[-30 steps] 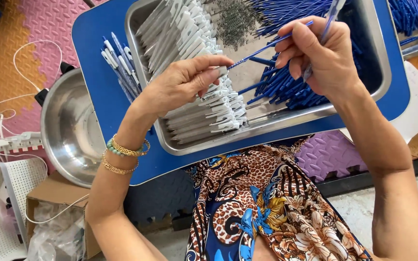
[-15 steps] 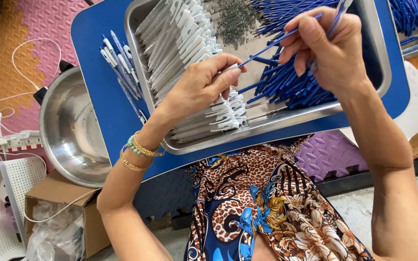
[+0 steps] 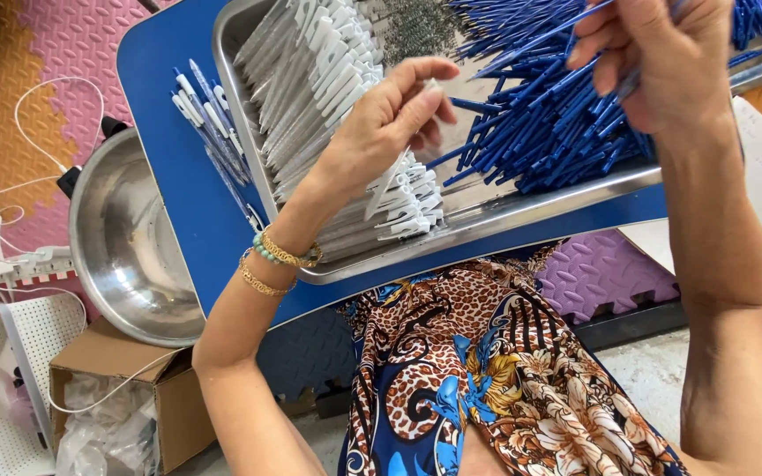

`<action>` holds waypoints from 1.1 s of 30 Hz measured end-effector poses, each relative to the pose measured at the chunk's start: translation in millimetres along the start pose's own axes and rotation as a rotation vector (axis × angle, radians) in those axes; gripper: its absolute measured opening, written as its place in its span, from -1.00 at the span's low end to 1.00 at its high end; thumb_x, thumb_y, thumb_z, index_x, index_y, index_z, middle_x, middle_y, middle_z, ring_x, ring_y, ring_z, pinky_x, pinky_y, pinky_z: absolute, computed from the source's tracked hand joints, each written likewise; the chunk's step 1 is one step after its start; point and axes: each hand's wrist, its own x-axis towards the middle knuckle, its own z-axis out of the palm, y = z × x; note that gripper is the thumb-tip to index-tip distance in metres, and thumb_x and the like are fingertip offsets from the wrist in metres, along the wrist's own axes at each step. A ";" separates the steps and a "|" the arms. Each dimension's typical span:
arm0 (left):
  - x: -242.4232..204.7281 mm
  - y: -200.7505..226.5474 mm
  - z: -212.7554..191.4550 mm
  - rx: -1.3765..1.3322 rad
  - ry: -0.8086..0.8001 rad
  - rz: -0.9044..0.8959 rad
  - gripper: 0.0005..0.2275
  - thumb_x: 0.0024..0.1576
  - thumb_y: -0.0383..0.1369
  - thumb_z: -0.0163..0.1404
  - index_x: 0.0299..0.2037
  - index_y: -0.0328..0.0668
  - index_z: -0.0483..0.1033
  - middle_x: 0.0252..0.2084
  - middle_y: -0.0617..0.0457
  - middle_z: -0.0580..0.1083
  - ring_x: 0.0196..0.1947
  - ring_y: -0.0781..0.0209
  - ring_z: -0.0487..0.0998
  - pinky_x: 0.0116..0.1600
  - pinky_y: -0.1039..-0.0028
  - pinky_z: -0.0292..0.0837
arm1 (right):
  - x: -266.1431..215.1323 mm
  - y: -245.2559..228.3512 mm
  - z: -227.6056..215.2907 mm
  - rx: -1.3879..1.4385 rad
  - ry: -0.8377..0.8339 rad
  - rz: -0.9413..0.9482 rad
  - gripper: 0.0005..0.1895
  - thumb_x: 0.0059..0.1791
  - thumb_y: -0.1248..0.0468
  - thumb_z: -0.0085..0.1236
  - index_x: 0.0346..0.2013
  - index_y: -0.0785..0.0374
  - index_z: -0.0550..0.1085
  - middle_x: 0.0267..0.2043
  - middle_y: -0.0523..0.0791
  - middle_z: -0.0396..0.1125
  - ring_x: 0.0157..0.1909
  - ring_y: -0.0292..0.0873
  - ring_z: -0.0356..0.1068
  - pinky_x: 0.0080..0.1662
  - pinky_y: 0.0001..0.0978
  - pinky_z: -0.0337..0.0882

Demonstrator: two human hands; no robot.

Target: Assembling ballpoint pens by inserting ink refills into pen bodies and attaching caps.

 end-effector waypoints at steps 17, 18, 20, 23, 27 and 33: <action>-6.8 -28.4 -95.1 1.030 0.366 0.364 -0.80 0.33 -0.32 0.34 0.09 -0.10 0.71 -0.19 -0.03 0.72 -0.25 0.26 0.76 -0.06 0.49 0.75 | -9.0 36.9 -42.7 0.031 0.190 0.102 -0.73 0.54 0.08 0.02 0.14 0.18 0.52 0.13 -0.11 0.55 -0.04 -0.33 0.62 -0.24 -0.69 0.53; -9.1 -36.2 -98.6 0.983 0.368 0.335 -0.80 0.36 -0.27 0.29 0.11 -0.08 0.70 -0.18 -0.04 0.72 -0.24 0.26 0.77 -0.09 0.51 0.77 | -8.9 34.4 -39.5 0.046 0.196 0.128 -0.71 0.52 0.05 0.02 0.13 0.18 0.50 0.10 -0.10 0.54 -0.06 -0.31 0.62 -0.27 -0.67 0.53; -11.9 -36.9 -92.3 0.939 0.374 0.335 -0.80 0.32 -0.32 0.33 0.09 -0.11 0.72 -0.15 -0.03 0.71 -0.24 0.28 0.73 -0.07 0.54 0.75 | -9.9 35.4 -40.7 0.040 0.181 0.123 -0.70 0.52 0.03 0.01 0.14 0.18 0.51 0.10 -0.11 0.54 -0.07 -0.32 0.61 -0.26 -0.68 0.53; -13.4 -43.4 -89.3 0.888 0.400 0.335 -0.79 0.27 -0.38 0.37 0.07 -0.16 0.75 -0.10 -0.05 0.69 -0.21 0.27 0.69 -0.03 0.56 0.74 | -10.1 35.0 -38.8 0.049 0.167 0.126 -0.70 0.51 0.03 0.01 0.16 0.17 0.52 0.10 -0.12 0.54 -0.07 -0.32 0.61 -0.26 -0.68 0.53; -13.7 -51.6 -90.2 0.896 0.452 0.346 -0.78 0.33 -0.41 0.31 0.14 -0.24 0.72 -0.08 -0.04 0.64 -0.15 0.24 0.66 -0.01 0.56 0.74 | -10.5 33.8 -36.3 0.067 0.173 0.145 -0.71 0.48 0.00 0.04 0.17 0.13 0.52 0.08 -0.12 0.54 -0.08 -0.31 0.62 -0.28 -0.67 0.53; -14.7 -56.7 -95.7 0.965 0.469 0.367 -0.78 0.37 -0.38 0.26 0.16 -0.27 0.70 -0.03 -0.11 0.64 -0.10 0.12 0.66 0.02 0.43 0.71 | -8.5 23.3 -22.7 0.078 0.103 0.099 -0.69 0.47 -0.01 0.02 0.25 0.14 0.51 0.11 -0.10 0.54 -0.06 -0.31 0.62 -0.27 -0.69 0.52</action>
